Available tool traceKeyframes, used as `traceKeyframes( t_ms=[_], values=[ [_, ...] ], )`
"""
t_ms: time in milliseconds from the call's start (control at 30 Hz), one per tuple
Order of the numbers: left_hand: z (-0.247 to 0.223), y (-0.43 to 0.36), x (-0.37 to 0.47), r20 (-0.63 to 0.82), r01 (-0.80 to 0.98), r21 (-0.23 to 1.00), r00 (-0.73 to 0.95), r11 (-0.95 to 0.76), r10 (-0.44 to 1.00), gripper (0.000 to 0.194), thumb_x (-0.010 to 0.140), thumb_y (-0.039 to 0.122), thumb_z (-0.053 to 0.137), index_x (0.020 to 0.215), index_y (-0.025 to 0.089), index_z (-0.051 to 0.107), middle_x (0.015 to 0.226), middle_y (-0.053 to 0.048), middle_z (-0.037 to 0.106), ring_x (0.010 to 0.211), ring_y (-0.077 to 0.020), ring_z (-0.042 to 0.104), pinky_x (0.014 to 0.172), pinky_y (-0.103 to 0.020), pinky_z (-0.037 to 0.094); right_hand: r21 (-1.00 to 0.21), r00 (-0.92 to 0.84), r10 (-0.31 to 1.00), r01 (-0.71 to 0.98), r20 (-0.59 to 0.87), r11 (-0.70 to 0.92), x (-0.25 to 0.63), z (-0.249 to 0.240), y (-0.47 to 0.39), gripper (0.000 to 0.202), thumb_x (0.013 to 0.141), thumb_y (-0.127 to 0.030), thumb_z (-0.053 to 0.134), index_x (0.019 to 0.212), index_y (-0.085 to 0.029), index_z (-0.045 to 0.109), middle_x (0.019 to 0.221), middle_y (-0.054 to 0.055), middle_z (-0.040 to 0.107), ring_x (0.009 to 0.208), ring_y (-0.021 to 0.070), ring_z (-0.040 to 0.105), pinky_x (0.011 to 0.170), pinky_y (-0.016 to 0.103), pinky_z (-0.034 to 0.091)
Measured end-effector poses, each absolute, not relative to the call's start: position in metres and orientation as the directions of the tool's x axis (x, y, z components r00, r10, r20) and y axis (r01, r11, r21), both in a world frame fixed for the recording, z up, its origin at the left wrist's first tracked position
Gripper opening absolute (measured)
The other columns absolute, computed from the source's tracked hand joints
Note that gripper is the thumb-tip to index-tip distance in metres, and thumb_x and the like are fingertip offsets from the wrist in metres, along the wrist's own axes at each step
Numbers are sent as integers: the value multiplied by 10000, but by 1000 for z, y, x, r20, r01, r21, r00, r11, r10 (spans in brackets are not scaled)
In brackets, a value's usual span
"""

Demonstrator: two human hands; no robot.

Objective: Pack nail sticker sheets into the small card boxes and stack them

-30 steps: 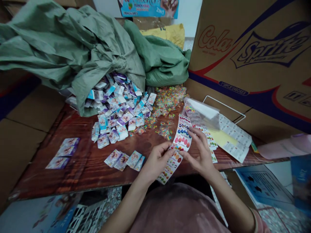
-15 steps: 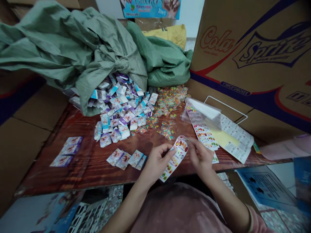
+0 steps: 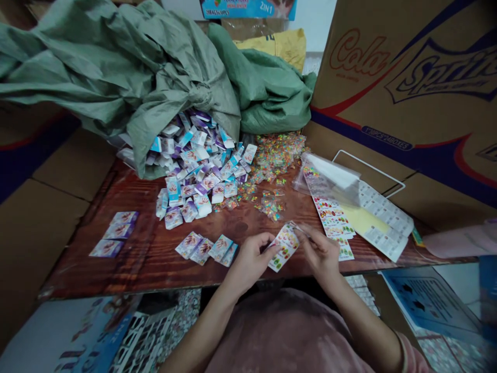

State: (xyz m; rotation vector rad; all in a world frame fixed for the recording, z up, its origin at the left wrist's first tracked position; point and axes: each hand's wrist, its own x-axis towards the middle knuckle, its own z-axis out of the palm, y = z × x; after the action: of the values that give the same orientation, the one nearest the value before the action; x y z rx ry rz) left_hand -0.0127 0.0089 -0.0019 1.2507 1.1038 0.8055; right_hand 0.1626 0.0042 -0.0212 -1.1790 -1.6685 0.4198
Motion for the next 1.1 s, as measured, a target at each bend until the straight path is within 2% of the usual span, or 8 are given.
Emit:
traceKeyframes(
  t_ms=[100, 333, 433, 600, 733, 833, 967, 1100],
  values=[
    [-1, 8, -14, -210, 2, 976, 305, 220, 929, 232, 804, 360, 618, 825, 130, 641, 705, -9, 628, 628, -111, 547, 596, -207, 414, -609, -270, 795, 526, 543, 594, 163, -23, 1, 288, 896, -169, 532, 1158, -240, 630, 1083, 44, 704, 999, 183, 664, 1075, 492, 385],
    [5, 9, -14, -270, -32, 953, 358, 300, 894, 227, 761, 344, 636, 852, 155, 549, 676, 9, 609, 547, -103, 569, 459, -183, 398, -665, -241, 809, 470, 536, 581, 157, -22, -4, 221, 886, -163, 561, 1084, -231, 633, 940, 30, 723, 840, 146, 690, 1009, 450, 460],
    [1, 9, -13, -334, -136, 919, 230, 370, 914, 279, 716, 322, 652, 859, 192, 451, 610, 50, 579, 446, -105, 554, 408, -191, 399, -521, -350, 748, 552, 564, 651, 157, -24, -5, 312, 904, -156, 520, 1194, -251, 586, 1018, 41, 707, 902, 152, 679, 1062, 503, 389],
    [3, 11, -16, -373, -288, 868, 159, 405, 914, 261, 701, 280, 629, 908, 188, 498, 711, 21, 614, 592, -112, 596, 549, -222, 473, -338, -475, 701, 640, 533, 690, 153, -36, -7, 459, 888, -215, 562, 1337, -247, 467, 1198, 100, 634, 1062, 200, 622, 1085, 572, 318],
    [1, 20, -29, -313, -104, 934, 220, 342, 924, 183, 793, 325, 549, 898, 176, 573, 761, -17, 634, 723, -134, 606, 633, -231, 461, -460, -349, 726, 593, 592, 660, 153, -47, 1, 363, 897, -92, 466, 1204, -254, 570, 993, 42, 700, 919, 159, 669, 1029, 477, 432],
    [-6, 40, -53, -125, 309, 947, 92, 91, 988, 155, 834, 301, 518, 883, 179, 600, 804, -37, 651, 770, -160, 606, 713, -275, 453, -605, -177, 796, 560, 579, 565, 153, -51, 10, 170, 891, -164, 518, 1006, -214, 632, 880, 48, 705, 824, 179, 679, 844, 371, 548],
    [-10, 82, -86, 149, 861, 508, -89, 1, 985, 219, 837, 130, 480, 977, 177, 642, 958, -104, 636, 956, -245, 564, 876, -384, 418, -742, -70, 888, 521, 455, 422, 151, -52, 14, 139, 910, -243, 502, 905, -188, 629, 828, 55, 693, 738, 172, 674, 658, 266, 555],
    [-10, 123, -96, 127, 993, 72, 83, -93, 988, 504, 815, 20, 423, 1250, 238, 551, 1193, -149, 521, 1104, -286, 483, 885, -410, 420, -752, -95, 898, 513, 430, 414, 145, -55, 13, 193, 916, -299, 492, 920, -181, 645, 857, 66, 713, 756, 187, 686, 683, 279, 559]
  ],
)
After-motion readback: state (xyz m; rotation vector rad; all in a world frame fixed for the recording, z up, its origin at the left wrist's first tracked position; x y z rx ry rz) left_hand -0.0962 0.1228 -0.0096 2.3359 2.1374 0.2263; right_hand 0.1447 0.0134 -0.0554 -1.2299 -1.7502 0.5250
